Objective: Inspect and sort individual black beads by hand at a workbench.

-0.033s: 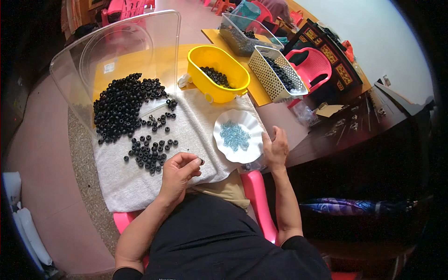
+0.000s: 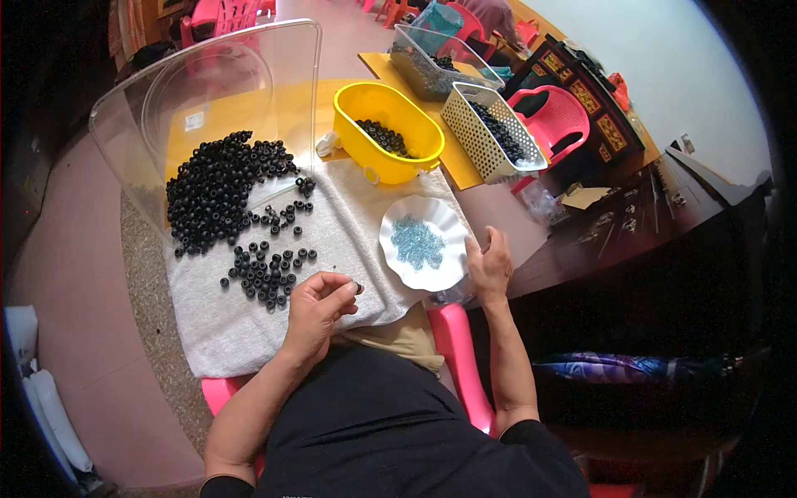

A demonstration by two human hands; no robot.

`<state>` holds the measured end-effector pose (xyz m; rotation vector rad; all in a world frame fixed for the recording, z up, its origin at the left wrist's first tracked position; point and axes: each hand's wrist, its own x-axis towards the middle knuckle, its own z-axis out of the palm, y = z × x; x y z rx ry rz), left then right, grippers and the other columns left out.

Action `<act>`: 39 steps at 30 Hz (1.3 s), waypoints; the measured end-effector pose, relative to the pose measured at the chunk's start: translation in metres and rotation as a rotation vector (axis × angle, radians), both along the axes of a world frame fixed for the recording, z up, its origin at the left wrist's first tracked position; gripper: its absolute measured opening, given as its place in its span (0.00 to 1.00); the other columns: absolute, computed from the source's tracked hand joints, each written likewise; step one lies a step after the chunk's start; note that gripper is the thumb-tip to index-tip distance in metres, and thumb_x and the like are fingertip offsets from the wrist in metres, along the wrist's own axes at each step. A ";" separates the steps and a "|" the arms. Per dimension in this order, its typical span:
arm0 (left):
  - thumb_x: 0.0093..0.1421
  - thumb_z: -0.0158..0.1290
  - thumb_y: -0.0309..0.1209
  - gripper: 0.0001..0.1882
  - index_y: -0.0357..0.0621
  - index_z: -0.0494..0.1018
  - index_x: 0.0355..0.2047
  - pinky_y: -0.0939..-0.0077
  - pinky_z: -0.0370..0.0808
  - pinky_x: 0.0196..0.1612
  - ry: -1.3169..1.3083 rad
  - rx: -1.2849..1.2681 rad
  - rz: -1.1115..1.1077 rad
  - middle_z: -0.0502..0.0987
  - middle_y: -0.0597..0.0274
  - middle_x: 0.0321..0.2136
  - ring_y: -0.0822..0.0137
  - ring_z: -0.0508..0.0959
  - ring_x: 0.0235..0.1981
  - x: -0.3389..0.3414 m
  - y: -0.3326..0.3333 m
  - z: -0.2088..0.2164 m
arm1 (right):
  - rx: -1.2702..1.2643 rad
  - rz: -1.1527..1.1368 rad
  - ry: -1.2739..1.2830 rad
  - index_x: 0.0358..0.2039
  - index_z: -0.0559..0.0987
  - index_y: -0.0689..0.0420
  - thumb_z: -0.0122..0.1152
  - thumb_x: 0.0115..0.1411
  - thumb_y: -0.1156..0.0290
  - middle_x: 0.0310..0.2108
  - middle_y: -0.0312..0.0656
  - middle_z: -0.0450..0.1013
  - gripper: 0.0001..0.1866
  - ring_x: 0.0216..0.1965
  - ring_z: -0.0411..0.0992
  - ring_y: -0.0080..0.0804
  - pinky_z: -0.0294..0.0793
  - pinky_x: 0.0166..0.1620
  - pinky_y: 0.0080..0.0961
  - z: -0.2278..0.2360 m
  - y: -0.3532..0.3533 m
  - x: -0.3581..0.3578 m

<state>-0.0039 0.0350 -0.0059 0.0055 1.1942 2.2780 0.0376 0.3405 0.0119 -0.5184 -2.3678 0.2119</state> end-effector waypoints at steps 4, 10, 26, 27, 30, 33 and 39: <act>0.59 0.58 0.26 0.07 0.38 0.74 0.36 0.78 0.77 0.36 -0.017 0.006 0.002 0.79 0.58 0.33 0.72 0.78 0.32 -0.001 0.000 0.002 | -0.165 -0.051 -0.081 0.44 0.74 0.64 0.64 0.57 0.67 0.28 0.43 0.74 0.18 0.29 0.74 0.33 0.72 0.32 0.30 -0.035 0.030 0.006; 0.59 0.57 0.25 0.06 0.38 0.74 0.36 0.77 0.77 0.36 -0.014 -0.003 0.011 0.79 0.58 0.32 0.71 0.78 0.31 0.001 -0.001 0.001 | -0.871 0.077 -0.100 0.41 0.75 0.66 0.63 0.59 0.67 0.19 0.35 0.71 0.15 0.13 0.68 0.20 0.67 0.17 0.17 -0.067 0.057 0.013; 0.60 0.57 0.27 0.06 0.39 0.74 0.35 0.78 0.77 0.37 -0.061 0.017 -0.005 0.79 0.58 0.32 0.72 0.77 0.29 0.008 0.004 -0.003 | -0.604 0.248 -0.036 0.44 0.75 0.63 0.58 0.61 0.72 0.27 0.36 0.75 0.12 0.22 0.73 0.22 0.71 0.16 0.21 -0.082 0.035 0.022; 0.59 0.58 0.26 0.06 0.38 0.74 0.36 0.79 0.77 0.36 -0.071 0.022 -0.007 0.79 0.58 0.32 0.72 0.77 0.30 0.009 0.005 -0.001 | -0.760 0.250 -0.004 0.45 0.74 0.63 0.58 0.61 0.72 0.27 0.36 0.75 0.13 0.21 0.73 0.22 0.70 0.15 0.21 -0.079 0.031 0.024; 0.59 0.58 0.25 0.06 0.38 0.74 0.36 0.80 0.77 0.35 -0.084 0.024 0.000 0.79 0.58 0.32 0.72 0.78 0.30 0.008 0.004 -0.003 | -1.148 0.280 0.045 0.48 0.72 0.64 0.55 0.61 0.74 0.28 0.37 0.76 0.14 0.23 0.73 0.22 0.72 0.19 0.20 -0.035 -0.003 0.028; 0.60 0.57 0.26 0.06 0.38 0.74 0.36 0.79 0.77 0.35 -0.076 0.014 -0.001 0.79 0.58 0.32 0.72 0.78 0.30 0.009 0.004 -0.004 | -1.244 0.329 0.097 0.50 0.71 0.66 0.52 0.63 0.76 0.35 0.40 0.76 0.15 0.30 0.75 0.23 0.76 0.31 0.20 -0.025 -0.011 0.031; 0.60 0.57 0.26 0.06 0.39 0.74 0.36 0.78 0.77 0.35 -0.066 0.002 -0.005 0.79 0.58 0.32 0.72 0.77 0.30 0.007 0.008 -0.003 | -0.886 0.419 0.101 0.54 0.70 0.68 0.45 0.63 0.79 0.44 0.43 0.74 0.18 0.40 0.74 0.25 0.73 0.46 0.22 -0.058 0.019 0.030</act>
